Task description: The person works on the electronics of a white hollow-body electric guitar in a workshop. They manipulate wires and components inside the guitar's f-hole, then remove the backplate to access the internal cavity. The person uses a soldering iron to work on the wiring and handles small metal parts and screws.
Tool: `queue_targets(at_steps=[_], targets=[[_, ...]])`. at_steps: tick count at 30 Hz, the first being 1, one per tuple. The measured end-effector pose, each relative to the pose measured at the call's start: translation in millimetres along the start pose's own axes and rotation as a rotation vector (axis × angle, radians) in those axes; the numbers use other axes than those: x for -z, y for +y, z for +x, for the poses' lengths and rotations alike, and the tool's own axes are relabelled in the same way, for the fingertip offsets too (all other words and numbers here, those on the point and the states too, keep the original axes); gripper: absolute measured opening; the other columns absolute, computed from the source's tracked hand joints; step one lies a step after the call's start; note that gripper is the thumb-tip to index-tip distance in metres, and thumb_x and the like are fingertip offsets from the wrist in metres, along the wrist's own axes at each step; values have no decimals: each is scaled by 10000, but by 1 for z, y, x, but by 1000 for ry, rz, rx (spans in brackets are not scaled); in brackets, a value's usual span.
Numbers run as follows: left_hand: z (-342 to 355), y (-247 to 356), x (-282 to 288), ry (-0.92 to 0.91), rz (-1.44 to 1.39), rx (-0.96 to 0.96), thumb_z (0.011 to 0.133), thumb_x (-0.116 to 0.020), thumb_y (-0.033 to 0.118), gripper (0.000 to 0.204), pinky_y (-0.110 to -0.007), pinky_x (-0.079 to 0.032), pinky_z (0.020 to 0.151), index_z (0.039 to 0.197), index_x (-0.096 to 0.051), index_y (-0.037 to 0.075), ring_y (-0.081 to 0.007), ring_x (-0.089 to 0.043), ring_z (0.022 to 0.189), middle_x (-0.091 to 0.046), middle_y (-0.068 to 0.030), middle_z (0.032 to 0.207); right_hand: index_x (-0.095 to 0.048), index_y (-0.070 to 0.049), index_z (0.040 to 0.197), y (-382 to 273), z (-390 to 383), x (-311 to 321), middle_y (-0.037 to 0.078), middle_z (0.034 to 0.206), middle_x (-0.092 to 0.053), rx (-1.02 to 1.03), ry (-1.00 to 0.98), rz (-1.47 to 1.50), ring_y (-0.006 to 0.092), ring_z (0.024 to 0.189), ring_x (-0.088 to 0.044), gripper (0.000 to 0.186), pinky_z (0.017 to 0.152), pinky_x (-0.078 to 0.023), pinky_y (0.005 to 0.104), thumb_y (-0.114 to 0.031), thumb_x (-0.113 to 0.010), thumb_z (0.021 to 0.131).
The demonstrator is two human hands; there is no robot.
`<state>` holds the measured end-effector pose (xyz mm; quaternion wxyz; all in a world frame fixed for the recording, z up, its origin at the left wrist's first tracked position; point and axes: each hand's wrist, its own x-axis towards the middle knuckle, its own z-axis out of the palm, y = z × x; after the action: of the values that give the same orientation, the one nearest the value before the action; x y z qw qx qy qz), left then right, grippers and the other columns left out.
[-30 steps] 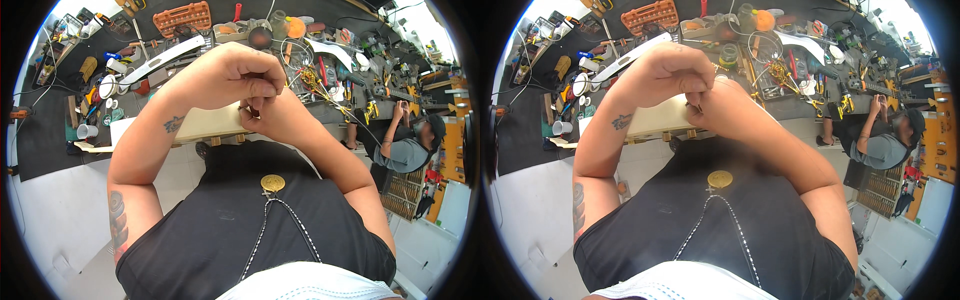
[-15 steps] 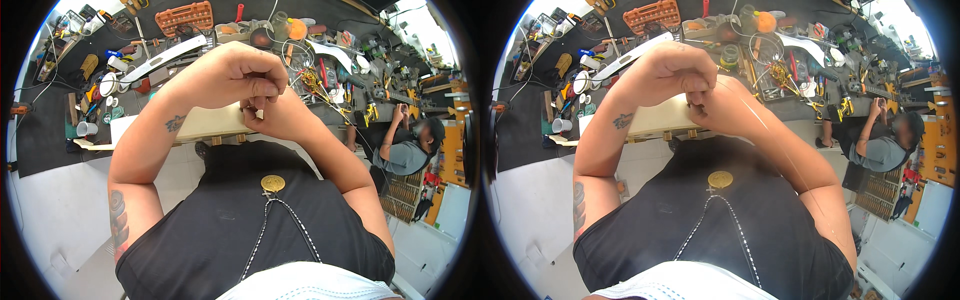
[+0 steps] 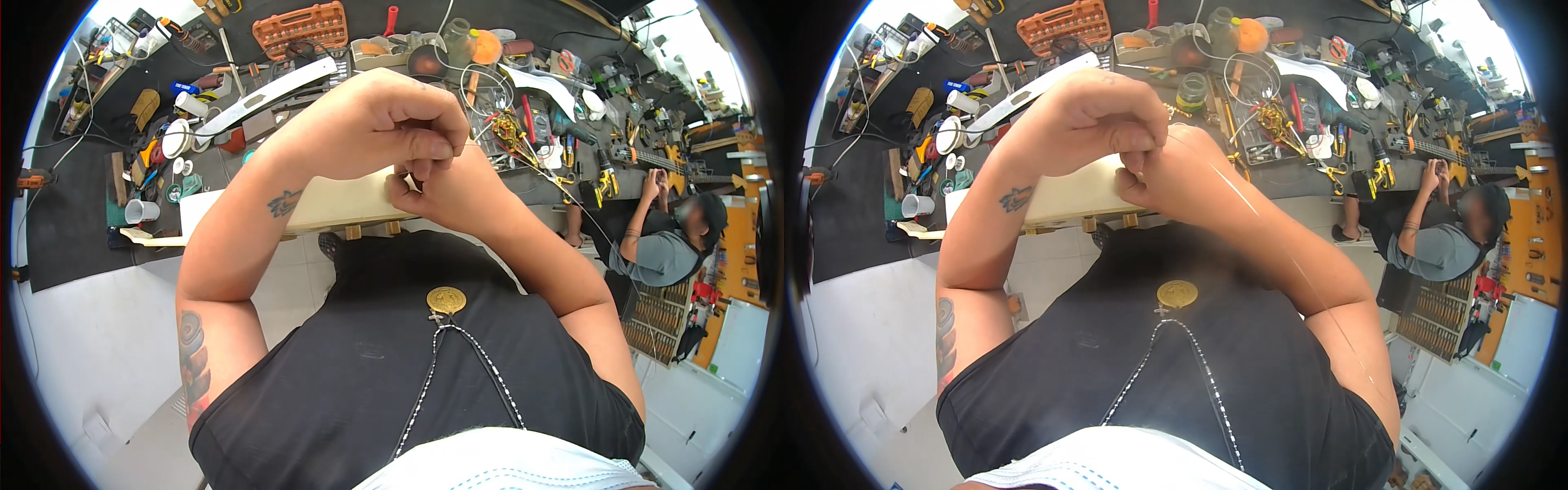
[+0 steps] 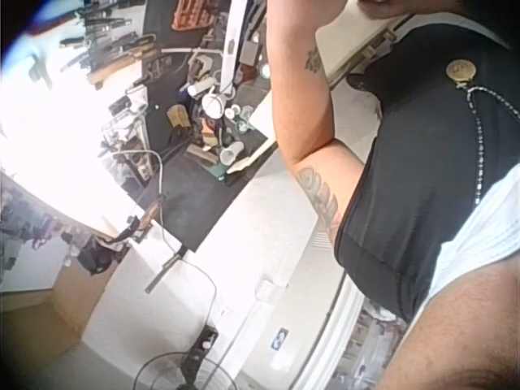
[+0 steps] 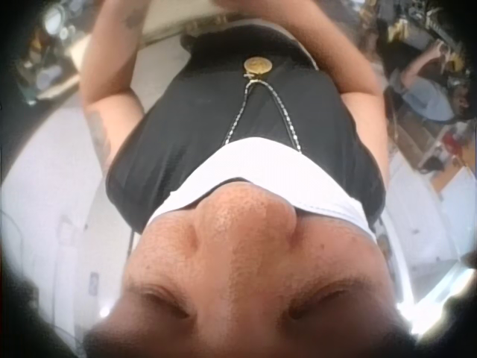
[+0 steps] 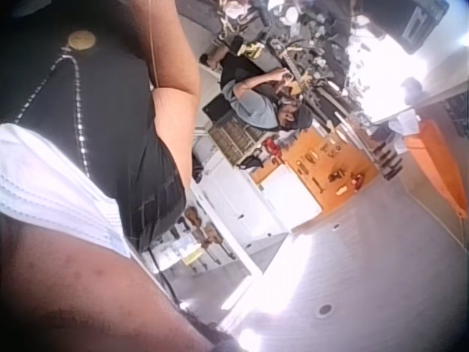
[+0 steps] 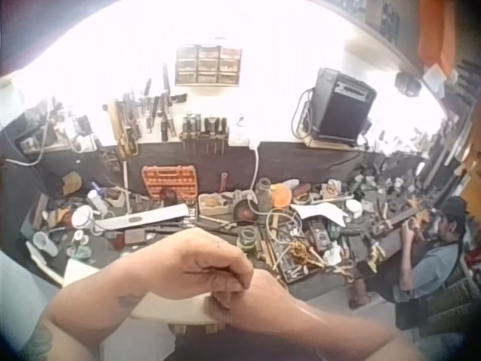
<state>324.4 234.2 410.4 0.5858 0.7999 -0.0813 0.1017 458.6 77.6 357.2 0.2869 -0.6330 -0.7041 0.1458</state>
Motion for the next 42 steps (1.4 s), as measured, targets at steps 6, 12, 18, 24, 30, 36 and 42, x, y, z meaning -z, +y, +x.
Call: queue_targets(at_steps=[6,12,18,24,30,36,42], targets=[[1,0,-2,18,-32,10,1027,-674,-8,22,-257,-602,669,1013,-689,-16,-122,-754,746,-731,-51,885,-701,-60,957,16,1,9,80,954,-710,220,-38,-14,305,885,-693,182,772,-580,409,-140,-795,823],[1,-2,1,-4,-7,-22,1029,-676,-2,25,-257,-601,669,1013,-693,-9,-115,-748,740,-732,-40,888,-703,-59,968,29,15,11,75,905,-673,304,-169,-14,294,866,-683,184,773,-580,398,-119,-792,819],[6,2,0,-1,33,-15,1001,-670,-47,21,-268,-607,669,995,-686,-35,-131,-742,735,-724,-66,877,-706,-59,927,19,6,9,82,876,-681,233,-95,-91,301,860,-694,159,762,-591,419,-150,-784,822],[5,-3,-1,0,53,-82,956,-681,-107,58,-286,-622,670,983,-672,-56,-166,-733,757,-700,-94,897,-664,-53,843,19,1,5,126,880,-676,148,-131,-2,360,878,-685,108,767,-586,470,-130,-738,851],[4,-8,0,-23,-22,-69,957,-672,-110,59,-294,-642,642,968,-659,-54,-183,-739,812,-690,-107,888,-585,-63,778,27,7,3,112,820,-622,195,-172,28,351,814,-637,190,723,-543,449,-91,-773,770],[4,1,4,37,267,-168,920,-713,-78,58,-323,-594,676,931,-674,-37,-205,-727,764,-721,-100,860,-640,-45,839,26,8,-4,139,768,-654,377,-13,-46,353,732,-687,171,663,-567,486,-188,-683,921],[6,3,-2,30,139,-173,917,-738,27,70,-370,-590,737,966,-711,-15,-279,-756,786,-747,-123,846,-673,-48,1073,11,-10,-9,157,978,-706,259,187,-194,397,886,-706,223,736,-584,502,-123,-757,881]])
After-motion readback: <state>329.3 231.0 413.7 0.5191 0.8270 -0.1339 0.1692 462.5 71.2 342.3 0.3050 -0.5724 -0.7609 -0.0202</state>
